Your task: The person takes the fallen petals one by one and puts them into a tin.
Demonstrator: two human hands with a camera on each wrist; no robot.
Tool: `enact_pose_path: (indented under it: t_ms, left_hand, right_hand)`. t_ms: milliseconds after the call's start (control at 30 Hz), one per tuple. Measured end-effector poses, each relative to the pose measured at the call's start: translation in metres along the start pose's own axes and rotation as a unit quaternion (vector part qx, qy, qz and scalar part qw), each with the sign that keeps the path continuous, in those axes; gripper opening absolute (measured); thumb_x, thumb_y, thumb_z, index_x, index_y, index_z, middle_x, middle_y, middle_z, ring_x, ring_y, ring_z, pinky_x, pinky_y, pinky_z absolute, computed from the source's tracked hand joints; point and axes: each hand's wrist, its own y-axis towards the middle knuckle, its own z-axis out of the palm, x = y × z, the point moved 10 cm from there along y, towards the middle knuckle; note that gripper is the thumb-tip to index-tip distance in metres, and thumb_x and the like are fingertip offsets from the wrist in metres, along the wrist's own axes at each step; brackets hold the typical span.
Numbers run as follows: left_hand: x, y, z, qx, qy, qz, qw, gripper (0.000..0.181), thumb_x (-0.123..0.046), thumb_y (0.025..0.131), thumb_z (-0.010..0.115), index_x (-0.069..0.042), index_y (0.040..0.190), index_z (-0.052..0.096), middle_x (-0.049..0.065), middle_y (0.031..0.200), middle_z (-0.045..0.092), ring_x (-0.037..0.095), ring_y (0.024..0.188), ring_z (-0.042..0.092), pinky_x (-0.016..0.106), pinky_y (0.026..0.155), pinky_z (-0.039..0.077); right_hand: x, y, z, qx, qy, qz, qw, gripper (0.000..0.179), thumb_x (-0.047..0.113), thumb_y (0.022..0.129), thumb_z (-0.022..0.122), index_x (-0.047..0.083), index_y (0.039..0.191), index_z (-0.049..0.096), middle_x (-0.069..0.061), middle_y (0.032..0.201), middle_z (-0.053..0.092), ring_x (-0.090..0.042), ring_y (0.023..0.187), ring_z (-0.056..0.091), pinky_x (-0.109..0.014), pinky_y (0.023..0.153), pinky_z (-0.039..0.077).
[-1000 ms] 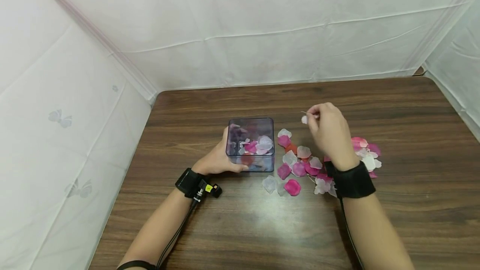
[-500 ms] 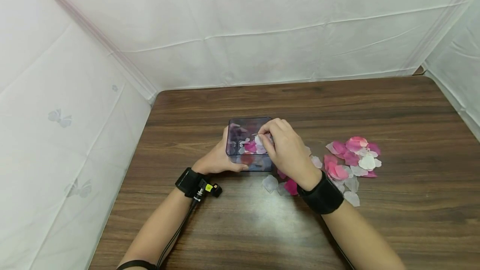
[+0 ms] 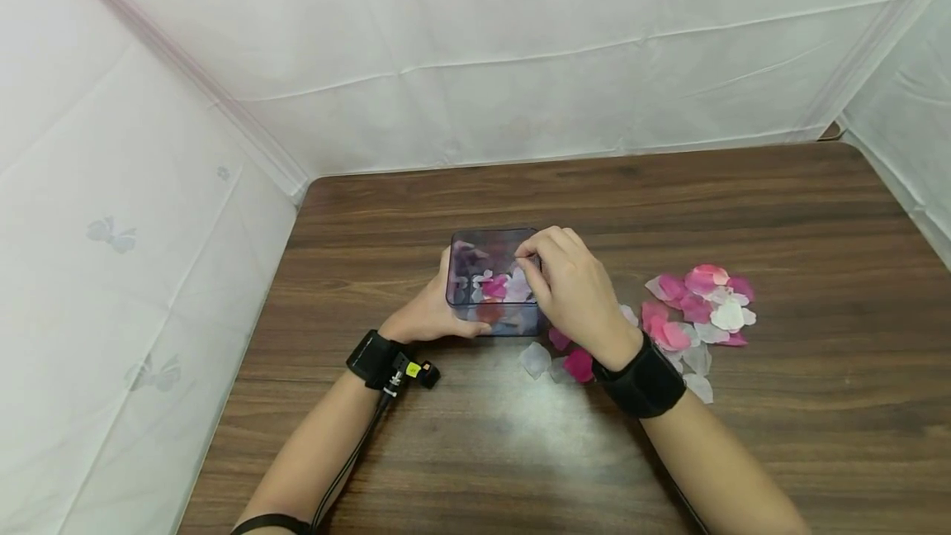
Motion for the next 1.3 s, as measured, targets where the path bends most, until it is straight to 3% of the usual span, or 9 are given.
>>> enact_pose_path:
  t_ms: [233,433,533,600,767,867,1000,1133,1300]
  left_hand:
    - [0.0,-0.001,-0.001,-0.002,-0.003,-0.002,1.0,0.126,-0.019,0.067,0.095,-0.009,0.154,0.005,0.012,0.141,0.044,0.024,0.124,0.054,0.044,0.108,0.042]
    - [0.001,-0.001,-0.001,0.002,-0.015,-0.008,0.9998,0.123,-0.017,0.068,0.095,-0.01,0.153,0.006,0.012,0.142,0.042,0.025,0.125,0.053,0.045,0.109,0.042]
    - [0.002,-0.002,0.0,0.006,-0.02,-0.015,0.9997,0.126,-0.015,0.067,0.095,-0.011,0.154,0.004,0.014,0.144,0.041,0.028,0.127,0.052,0.048,0.11,0.039]
    - [0.003,-0.002,0.001,0.007,-0.023,-0.021,0.9995,0.128,-0.015,0.066,0.095,-0.011,0.155,0.003,0.016,0.145,0.041,0.03,0.128,0.051,0.049,0.111,0.038]
    - [0.004,-0.003,0.001,0.003,-0.019,-0.027,0.9995,0.129,-0.016,0.066,0.096,-0.011,0.155,0.002,0.012,0.143,0.042,0.025,0.127,0.051,0.045,0.111,0.038]
    - [0.003,-0.003,0.001,0.0,-0.014,-0.019,0.9997,0.126,-0.018,0.067,0.095,-0.011,0.154,0.004,0.009,0.141,0.042,0.022,0.125,0.052,0.043,0.11,0.04]
    - [0.004,-0.002,0.002,0.001,-0.023,-0.016,0.9996,0.123,-0.018,0.068,0.094,-0.012,0.153,0.006,0.01,0.14,0.043,0.021,0.124,0.053,0.043,0.109,0.041]
    - [0.006,-0.003,0.004,0.005,-0.03,-0.023,0.9993,0.125,-0.019,0.068,0.094,-0.012,0.154,0.003,0.01,0.139,0.045,0.022,0.123,0.054,0.044,0.108,0.042]
    - [0.007,-0.003,0.003,0.007,-0.032,-0.029,0.9991,0.127,-0.02,0.069,0.094,-0.012,0.155,0.001,0.01,0.139,0.045,0.022,0.124,0.053,0.046,0.109,0.041]
  right_hand:
    - [-0.027,0.004,-0.027,-0.032,-0.02,0.036,0.9986,0.01,-0.003,0.09,0.07,-0.001,0.099,0.067,-0.013,0.097,0.064,-0.025,0.086,0.054,-0.034,0.071,0.041]
    - [-0.083,-0.001,-0.056,0.0,-0.075,0.141,0.9872,0.009,0.005,0.095,0.067,-0.003,0.099,0.069,-0.02,0.097,0.066,-0.035,0.091,0.059,-0.05,0.079,0.044]
    - [-0.114,-0.012,-0.064,0.048,-0.099,0.195,0.9746,0.014,0.008,0.096,0.067,-0.004,0.1,0.07,-0.024,0.099,0.066,-0.039,0.09,0.06,-0.055,0.078,0.045]
    - [-0.134,-0.023,-0.063,0.103,-0.108,0.23,0.9618,0.018,0.01,0.096,0.066,-0.006,0.104,0.069,-0.027,0.1,0.066,-0.041,0.089,0.061,-0.057,0.076,0.046]
    - [-0.172,-0.052,-0.047,0.269,-0.107,0.297,0.9101,0.031,0.014,0.094,0.068,-0.01,0.113,0.066,-0.029,0.104,0.068,-0.046,0.096,0.063,-0.062,0.081,0.048]
    - [-0.183,-0.065,-0.044,0.322,-0.095,0.32,0.8861,0.036,0.015,0.09,0.073,-0.011,0.114,0.066,-0.029,0.106,0.068,-0.047,0.1,0.062,-0.063,0.085,0.048]
    - [-0.193,-0.074,-0.044,0.341,-0.087,0.339,0.8724,0.037,0.016,0.086,0.077,-0.009,0.111,0.068,-0.027,0.103,0.069,-0.042,0.094,0.064,-0.061,0.08,0.05]
    - [-0.199,-0.079,-0.04,0.344,-0.083,0.346,0.8687,0.026,0.017,0.085,0.077,-0.003,0.101,0.072,-0.019,0.093,0.07,-0.034,0.084,0.061,-0.052,0.07,0.051]
    - [-0.201,-0.08,-0.036,0.342,-0.077,0.345,0.8707,0.012,0.014,0.087,0.075,0.003,0.088,0.075,-0.008,0.081,0.067,-0.027,0.075,0.055,-0.039,0.062,0.047]
